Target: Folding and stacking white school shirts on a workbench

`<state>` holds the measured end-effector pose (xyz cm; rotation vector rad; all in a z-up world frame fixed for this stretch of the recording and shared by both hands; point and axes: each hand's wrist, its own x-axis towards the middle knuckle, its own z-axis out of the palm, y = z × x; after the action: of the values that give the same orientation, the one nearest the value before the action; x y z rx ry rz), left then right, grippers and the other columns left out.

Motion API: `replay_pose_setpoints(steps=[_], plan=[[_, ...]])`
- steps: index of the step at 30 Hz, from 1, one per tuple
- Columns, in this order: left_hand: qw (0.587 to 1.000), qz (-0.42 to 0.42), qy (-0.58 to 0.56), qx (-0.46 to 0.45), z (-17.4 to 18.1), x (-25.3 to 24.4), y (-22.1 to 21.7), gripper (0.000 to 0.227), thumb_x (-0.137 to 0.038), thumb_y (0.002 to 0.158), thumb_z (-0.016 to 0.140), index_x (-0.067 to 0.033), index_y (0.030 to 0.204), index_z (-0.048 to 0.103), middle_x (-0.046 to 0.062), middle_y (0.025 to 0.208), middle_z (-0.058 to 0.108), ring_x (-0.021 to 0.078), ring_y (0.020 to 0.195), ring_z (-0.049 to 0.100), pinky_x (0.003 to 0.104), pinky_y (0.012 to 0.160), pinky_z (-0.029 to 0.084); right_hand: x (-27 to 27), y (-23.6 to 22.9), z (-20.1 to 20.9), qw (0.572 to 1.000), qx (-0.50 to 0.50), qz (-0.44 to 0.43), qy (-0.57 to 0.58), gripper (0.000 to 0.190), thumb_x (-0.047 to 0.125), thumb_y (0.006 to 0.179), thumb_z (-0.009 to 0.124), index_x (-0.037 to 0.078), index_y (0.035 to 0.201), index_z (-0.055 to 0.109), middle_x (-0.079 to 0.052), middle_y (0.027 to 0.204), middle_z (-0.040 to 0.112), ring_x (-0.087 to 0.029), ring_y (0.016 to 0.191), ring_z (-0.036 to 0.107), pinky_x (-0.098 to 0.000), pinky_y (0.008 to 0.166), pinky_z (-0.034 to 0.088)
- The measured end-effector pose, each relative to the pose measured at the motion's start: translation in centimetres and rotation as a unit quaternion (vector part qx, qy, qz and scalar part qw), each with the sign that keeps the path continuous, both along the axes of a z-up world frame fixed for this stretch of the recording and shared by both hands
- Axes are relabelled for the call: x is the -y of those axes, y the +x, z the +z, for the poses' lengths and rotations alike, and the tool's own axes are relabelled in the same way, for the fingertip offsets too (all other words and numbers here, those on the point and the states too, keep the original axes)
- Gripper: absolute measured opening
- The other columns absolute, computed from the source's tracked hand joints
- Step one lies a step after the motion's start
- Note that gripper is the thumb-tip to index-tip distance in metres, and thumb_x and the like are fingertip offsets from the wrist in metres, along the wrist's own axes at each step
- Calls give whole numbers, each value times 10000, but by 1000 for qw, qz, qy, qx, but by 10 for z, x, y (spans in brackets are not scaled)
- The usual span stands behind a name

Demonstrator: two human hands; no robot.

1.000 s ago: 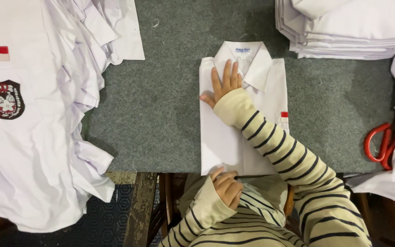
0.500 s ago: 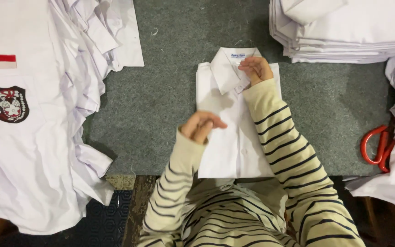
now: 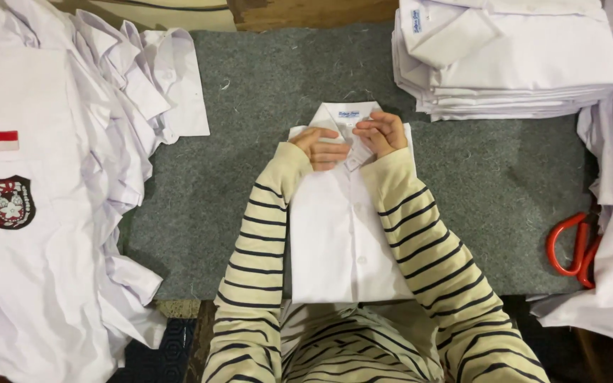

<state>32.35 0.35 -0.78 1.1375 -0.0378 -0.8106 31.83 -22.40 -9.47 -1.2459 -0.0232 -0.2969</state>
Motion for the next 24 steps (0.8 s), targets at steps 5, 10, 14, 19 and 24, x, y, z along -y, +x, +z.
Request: replay_pose_setpoints(steps=[5, 10, 14, 19, 24], plan=[[898, 329, 76, 283, 13, -16, -3, 425, -321, 1034, 642, -244, 1436, 528, 99, 1539, 487, 317, 1430, 434, 491, 1148, 391, -3, -13, 17, 1000, -17, 3, -1, 312, 25, 1013, 507, 72, 1322, 505, -245, 1092, 708, -339, 994, 752, -441, 924, 594], [991, 110, -8, 75, -65, -28, 35, 840, -818, 931, 250, -197, 1409, 551, 212, 1135, 761, 353, 1095, 740, 433, 898, 617, -8, -16, 27, 1000, -14, 1, -7, 293, 31, 1015, 509, 68, 1306, 507, -220, 1063, 716, -308, 963, 759, -392, 899, 611], [774, 286, 338, 454, -11, -21, 6, 467, -442, 1098, 426, -239, 1518, 449, 118, 1528, 486, 373, 1392, 468, 530, 1106, 414, -8, -16, 29, 1000, -17, 1, -7, 287, 27, 1016, 518, 59, 1301, 523, -227, 1057, 719, -314, 961, 759, -399, 908, 606], [814, 264, 259, 448, 33, -23, -18, 351, -348, 1092, 435, -243, 1071, 770, 15, 838, 793, 197, 820, 776, 306, 759, 606, -7, -17, 26, 1000, -5, 7, -15, 284, 37, 1027, 521, 59, 1310, 516, -218, 1066, 717, -307, 968, 755, -393, 912, 601], [537, 212, 618, 534, -17, -37, 3, 458, -480, 1086, 434, -254, 1471, 539, 39, 1684, 295, 293, 1553, 220, 716, 1146, 118, -8, -19, 32, 997, 19, 10, -73, 252, 62, 1039, 534, 48, 1291, 536, -226, 1089, 713, -321, 993, 749, -379, 894, 605]])
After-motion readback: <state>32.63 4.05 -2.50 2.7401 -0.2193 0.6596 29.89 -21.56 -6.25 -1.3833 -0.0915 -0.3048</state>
